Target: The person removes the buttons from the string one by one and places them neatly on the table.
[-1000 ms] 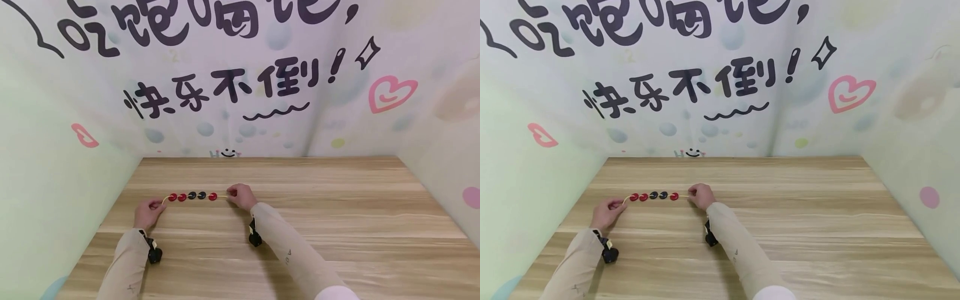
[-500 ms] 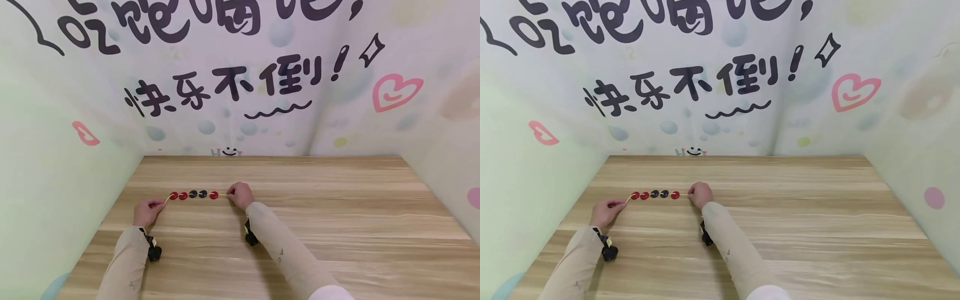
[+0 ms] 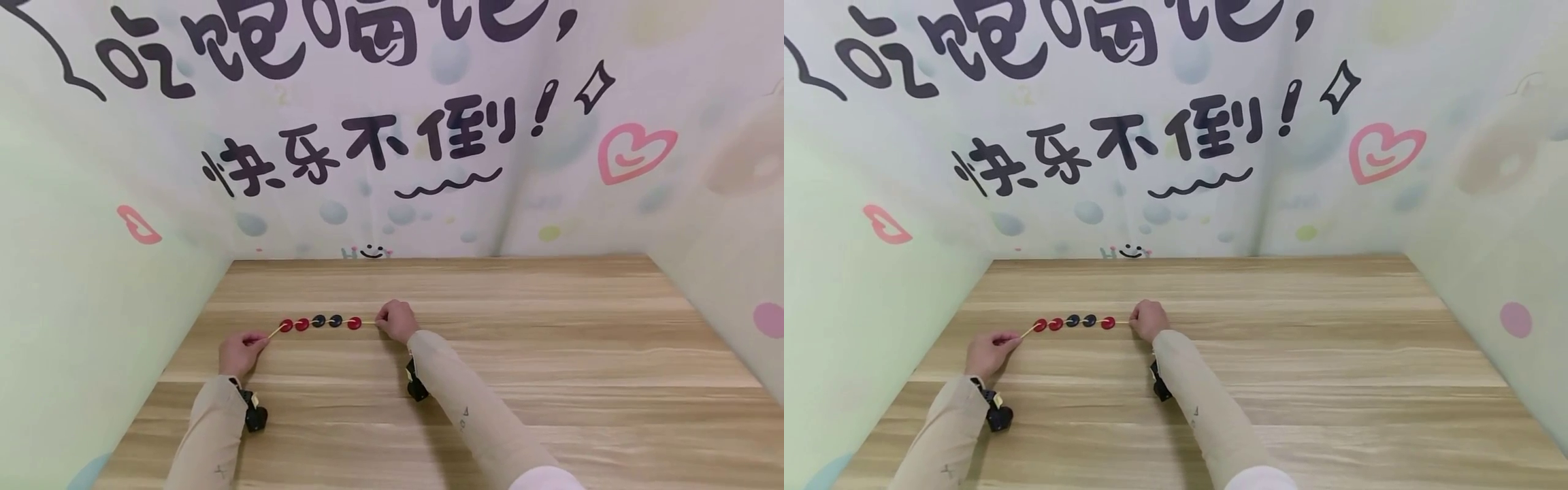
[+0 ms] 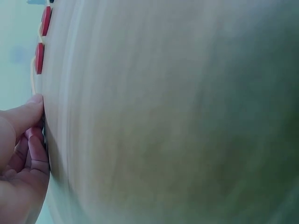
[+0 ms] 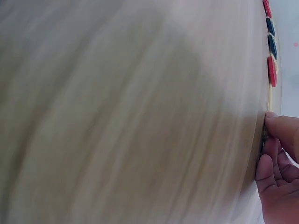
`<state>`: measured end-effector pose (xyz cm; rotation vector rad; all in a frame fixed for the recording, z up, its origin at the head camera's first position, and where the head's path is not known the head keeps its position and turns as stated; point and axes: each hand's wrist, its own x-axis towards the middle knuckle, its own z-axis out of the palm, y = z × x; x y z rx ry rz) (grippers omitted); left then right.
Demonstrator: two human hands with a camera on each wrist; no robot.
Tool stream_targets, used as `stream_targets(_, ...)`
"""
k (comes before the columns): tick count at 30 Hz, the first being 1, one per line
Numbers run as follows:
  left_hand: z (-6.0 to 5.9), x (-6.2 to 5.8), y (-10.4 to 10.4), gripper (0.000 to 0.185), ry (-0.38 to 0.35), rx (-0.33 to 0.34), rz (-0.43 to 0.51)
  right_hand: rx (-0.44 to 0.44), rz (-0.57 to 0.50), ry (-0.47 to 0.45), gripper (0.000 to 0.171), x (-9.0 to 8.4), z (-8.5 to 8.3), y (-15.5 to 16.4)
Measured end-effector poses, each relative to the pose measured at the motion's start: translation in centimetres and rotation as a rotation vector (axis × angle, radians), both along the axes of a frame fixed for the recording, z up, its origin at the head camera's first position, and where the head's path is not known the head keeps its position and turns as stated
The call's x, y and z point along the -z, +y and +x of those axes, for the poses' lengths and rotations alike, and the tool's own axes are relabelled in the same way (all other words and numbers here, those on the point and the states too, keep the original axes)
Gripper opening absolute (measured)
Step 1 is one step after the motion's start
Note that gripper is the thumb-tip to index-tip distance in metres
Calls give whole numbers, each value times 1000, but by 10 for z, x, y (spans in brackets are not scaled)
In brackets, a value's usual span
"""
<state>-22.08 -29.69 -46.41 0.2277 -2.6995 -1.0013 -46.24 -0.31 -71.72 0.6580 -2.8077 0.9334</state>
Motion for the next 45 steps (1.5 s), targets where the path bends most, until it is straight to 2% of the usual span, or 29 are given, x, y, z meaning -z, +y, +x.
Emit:
stream_targets(3, 0, 0, 2, 14, 10, 12, -6, 10, 11, 7, 14, 44, -31, 7)
stream_targets(4, 0, 0, 3, 14, 13, 14, -8, 10, 11, 1, 15, 45, -32, 11)
stream_targets(5, 0, -1, 4, 14, 16, 18, -12, 10, 9, 1, 15, 39, -27, 15)
stream_targets(8, 2, -3, 5, 13, 5, 31, -23, -5, -2, -5, 15, -7, 6, 26)
stream_targets(10, 3, -5, 6, 13, -15, 48, -30, -13, 0, 7, 13, -52, 39, 33)
stream_targets(11, 4, -6, 7, 13, -25, 57, -34, -9, 7, 5, 11, -87, 65, 37)
stream_targets(14, 6, -8, 9, 12, -49, 92, -42, -14, -1, -80, 11, -153, 110, 47)
stream_targets(15, 7, -9, 10, 12, -55, 102, -44, -34, -22, -70, 14, -164, 118, 51)
stream_targets(17, 7, -10, 12, 13, -62, 122, -46, -32, -23, -134, 14, -188, 133, 57)
stream_targets(18, 7, -10, 14, 13, -65, 133, -46, -42, -33, -154, 16, -185, 128, 60)
stream_targets(19, 7, -10, 16, 13, -69, 144, -46, -43, -32, -154, 16, -191, 132, 62)
stream_targets(20, 6, -10, 18, 13, -71, 155, -46, -70, -50, -113, 18, -188, 131, 67)
stream_targets(21, 5, -10, 20, 13, -75, 164, -45, -73, -43, -110, 18, -194, 136, 70)
stream_targets(22, 4, -10, 23, 12, -76, 175, -43, -52, -21, -152, 15, -204, 142, 72)
stream_targets(26, -1, -8, 35, 11, -88, 209, -40, -61, -17, -149, 12, -232, 165, 81)
stream_targets(27, -1, -8, 38, 11, -90, 211, -35, -39, 2, -185, 8, -247, 175, 82)
stream_targets(30, -4, -8, 47, 9, -82, 216, -24, -42, 15, -168, 7, -260, 186, 89)
stream_targets(36, -8, -10, 65, 8, -94, 245, -5, -17, 47, -175, 6, -267, 191, 110)
stream_targets(45, -17, -10, 90, 9, -103, 308, -24, -41, -1, -149, 5, -267, 198, 140)
